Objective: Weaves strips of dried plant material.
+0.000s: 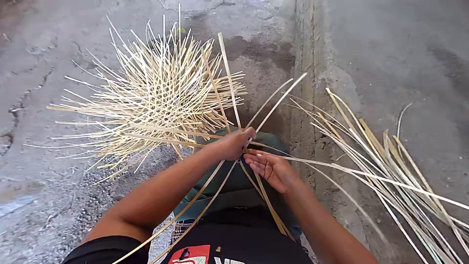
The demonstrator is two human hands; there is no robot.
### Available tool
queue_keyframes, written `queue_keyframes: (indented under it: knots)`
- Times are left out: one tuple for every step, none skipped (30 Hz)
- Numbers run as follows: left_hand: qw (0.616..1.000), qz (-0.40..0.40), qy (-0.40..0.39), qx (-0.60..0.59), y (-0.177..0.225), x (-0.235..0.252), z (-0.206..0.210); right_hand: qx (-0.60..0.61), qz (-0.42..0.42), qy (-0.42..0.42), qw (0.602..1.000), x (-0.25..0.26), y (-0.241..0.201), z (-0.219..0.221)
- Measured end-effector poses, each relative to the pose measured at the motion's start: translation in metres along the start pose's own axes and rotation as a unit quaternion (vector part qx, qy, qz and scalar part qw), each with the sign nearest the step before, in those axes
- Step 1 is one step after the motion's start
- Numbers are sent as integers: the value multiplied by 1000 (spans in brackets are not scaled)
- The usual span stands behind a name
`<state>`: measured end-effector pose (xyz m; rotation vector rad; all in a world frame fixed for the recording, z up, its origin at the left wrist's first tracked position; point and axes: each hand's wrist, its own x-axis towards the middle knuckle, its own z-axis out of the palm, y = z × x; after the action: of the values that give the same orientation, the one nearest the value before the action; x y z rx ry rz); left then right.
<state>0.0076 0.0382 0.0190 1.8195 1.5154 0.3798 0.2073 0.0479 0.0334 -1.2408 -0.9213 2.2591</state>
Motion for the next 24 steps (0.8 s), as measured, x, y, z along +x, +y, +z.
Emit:
queue_keyframes:
  knots:
    - [999,-22,33,8,3,-5,3,-63,-31,-5,998,-2,0,9]
    - [997,-52,56,15,7,-11,5,-155,-90,-3,984,-1,1,17]
    - [994,-82,68,16,10,-16,7,-264,-161,10,951,4,1,23]
    - [991,-104,77,13,10,-19,10,-382,-231,35,894,14,0,27]
    - [990,-114,85,1,8,-22,12,-488,-281,57,825,26,-4,29]
    - [989,-113,91,-19,3,-25,13,-563,-294,63,769,39,-10,31]
    - [989,-104,98,-46,-2,-28,14,-612,-271,54,741,50,-17,33]
    - [988,-92,102,-76,-7,-31,14,-636,-236,36,734,61,-24,34]
    - [986,-78,108,-104,-13,-34,14,-636,-215,12,742,71,-31,31]
    - [983,-66,116,-125,-19,-37,15,-619,-214,-9,756,79,-36,25]
    - [980,-63,122,-141,-22,-38,14,-592,-233,-24,771,86,-38,17]
    - [979,-63,124,-148,-25,-38,14,-561,-267,-27,783,92,-36,7]
    - [979,-68,119,-148,-25,-37,13,-531,-305,-19,791,96,-32,-2]
    - [981,-78,108,-139,-24,-34,11,-511,-326,-12,795,98,-26,-9]
    - [984,-91,92,-120,-21,-30,7,-507,-331,-9,796,96,-23,-12]
    - [987,-106,74,-100,-17,-25,3,-510,-325,-11,796,91,-23,-11]
    - [989,-115,53,-76,-13,-20,-1,-519,-312,-23,795,86,-25,-9]
    - [990,-124,35,-54,-10,-15,-4,-532,-300,-39,791,82,-28,-8]
    - [990,-133,20,-37,-8,-11,-5,-547,-296,-52,781,81,-28,-8]
    - [990,-138,13,-25,-6,-8,-5,-559,-299,-58,771,82,-28,-9]
    - [990,-140,10,-18,-5,-6,-5,-565,-305,-57,765,84,-26,-11]
    - [990,-140,8,-18,-4,-6,-4,-563,-312,-53,764,86,-24,-13]
    - [990,-138,7,-18,-4,-6,-4,-554,-322,-54,766,90,-22,-16]
    - [991,-135,9,-18,-4,-6,-4,-539,-335,-57,770,92,-20,-19]
